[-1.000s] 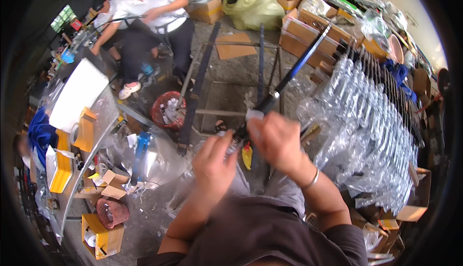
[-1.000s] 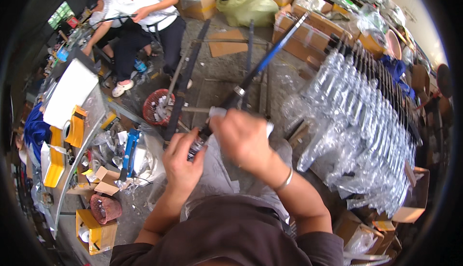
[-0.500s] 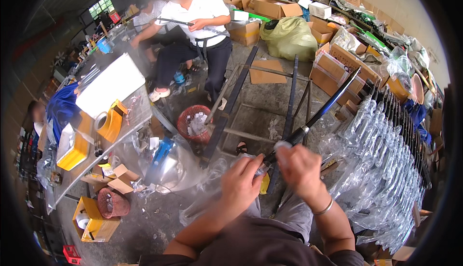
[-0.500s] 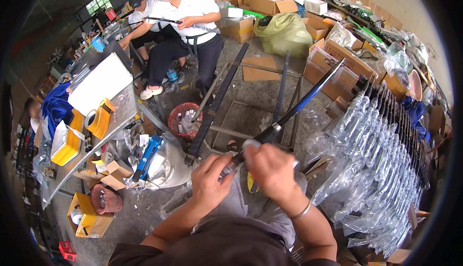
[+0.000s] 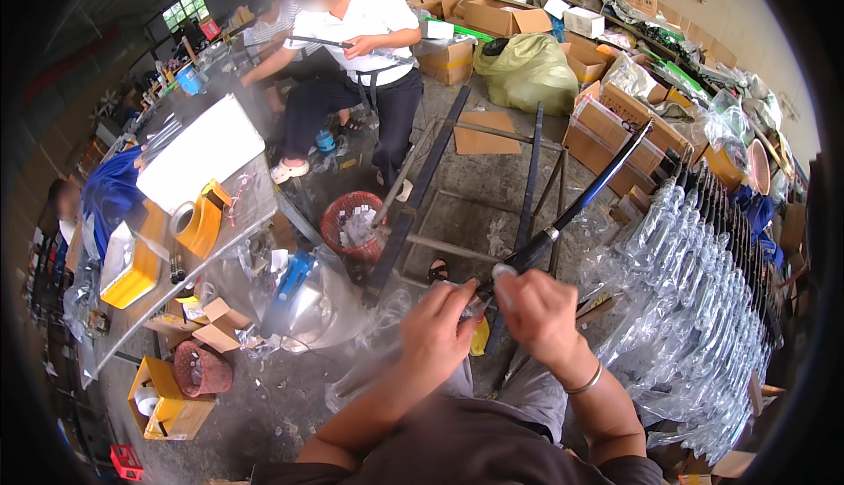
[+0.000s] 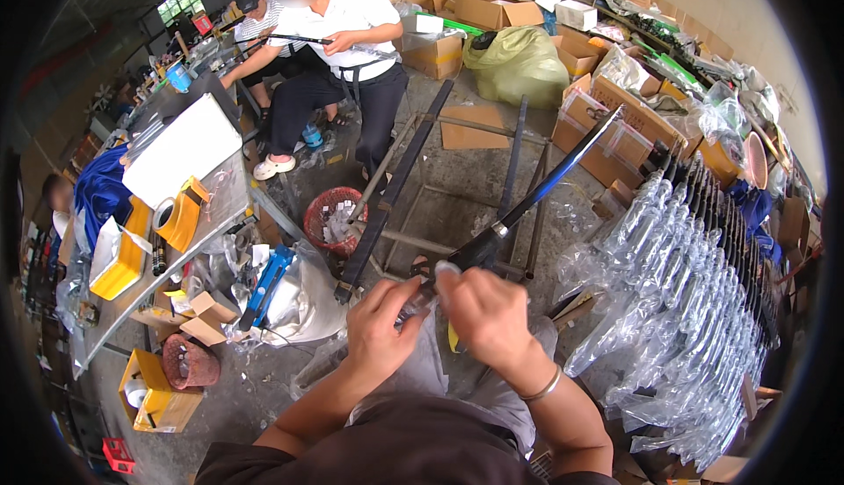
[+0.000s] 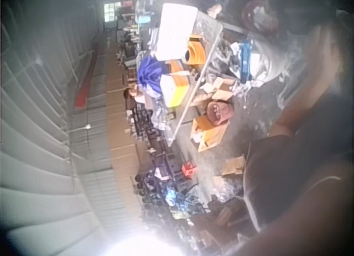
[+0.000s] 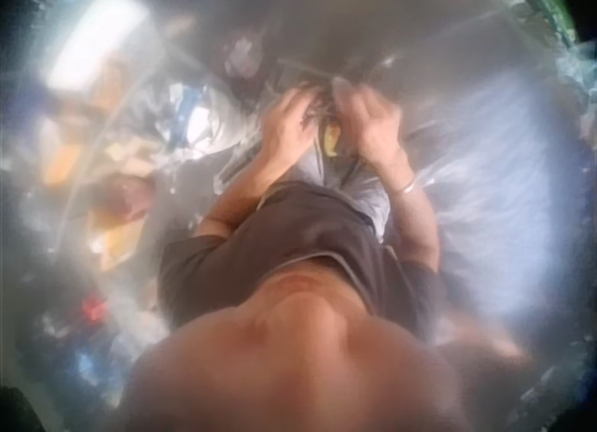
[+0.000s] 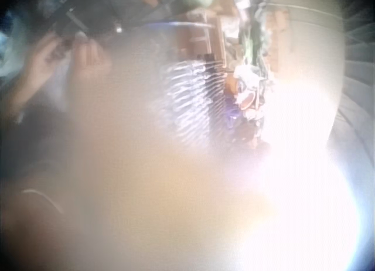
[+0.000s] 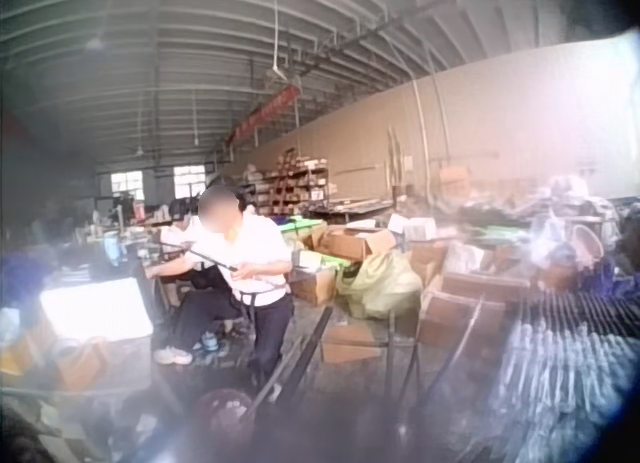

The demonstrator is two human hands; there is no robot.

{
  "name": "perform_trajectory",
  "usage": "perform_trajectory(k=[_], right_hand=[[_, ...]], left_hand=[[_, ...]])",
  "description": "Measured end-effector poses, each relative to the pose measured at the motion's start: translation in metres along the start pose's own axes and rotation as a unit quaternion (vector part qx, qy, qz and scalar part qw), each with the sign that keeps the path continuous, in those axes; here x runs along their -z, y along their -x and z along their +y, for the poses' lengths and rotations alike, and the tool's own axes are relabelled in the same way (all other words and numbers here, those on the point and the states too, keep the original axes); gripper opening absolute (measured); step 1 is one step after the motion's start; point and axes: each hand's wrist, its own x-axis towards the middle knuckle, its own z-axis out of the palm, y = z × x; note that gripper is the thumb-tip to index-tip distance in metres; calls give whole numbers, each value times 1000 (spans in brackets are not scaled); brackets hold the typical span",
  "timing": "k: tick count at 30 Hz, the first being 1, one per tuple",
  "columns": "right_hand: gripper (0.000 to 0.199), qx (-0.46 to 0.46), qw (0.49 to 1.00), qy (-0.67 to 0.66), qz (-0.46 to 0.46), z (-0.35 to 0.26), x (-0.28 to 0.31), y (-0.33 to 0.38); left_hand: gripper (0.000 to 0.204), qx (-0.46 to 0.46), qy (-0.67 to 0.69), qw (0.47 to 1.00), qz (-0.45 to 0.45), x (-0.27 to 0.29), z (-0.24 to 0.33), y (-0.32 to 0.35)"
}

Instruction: The person wipes the handle of a fishing rod with a white cloth. They pick up a yellow spray bottle and apply liquid to the rod handle, then continue wiping the surface. The person places the cleaned rod into a rack of wrapped rods and repeats the process with another rod.

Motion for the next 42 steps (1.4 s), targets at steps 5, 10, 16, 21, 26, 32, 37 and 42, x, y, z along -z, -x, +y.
perform_trajectory(k=[5, 10, 16, 21, 26, 32, 37, 42], right_hand=[[23, -67, 995, 51, 54, 29, 1, -6], [21, -51, 998, 19, 39, 24, 6, -10], [20, 6, 1000, -2, -1, 9, -1, -2], [22, -38, 997, 32, 51, 21, 1, -5], [23, -71, 992, 63, 82, 41, 8, -13], [20, -20, 999, 15, 42, 23, 9, -10], [22, -12, 999, 30, 37, 12, 5, -1], [22, -32, 995, 60, 73, 31, 5, -8]], left_hand=[[43, 1, -9, 1000, 5, -1, -1, -1], [45, -9, -13, 1000, 0, -2, -2, -4], [45, -15, -1, 1000, 5, -1, 0, -10], [46, -13, -3, 1000, -3, -3, 0, -8], [47, -22, -13, 1000, -1, -1, -1, -7], [46, -18, -6, 1000, 4, 1, -1, -4], [45, -18, -11, 1000, 2, -2, 1, -5], [46, -10, 5, 1000, -13, 1, 3, -3]])
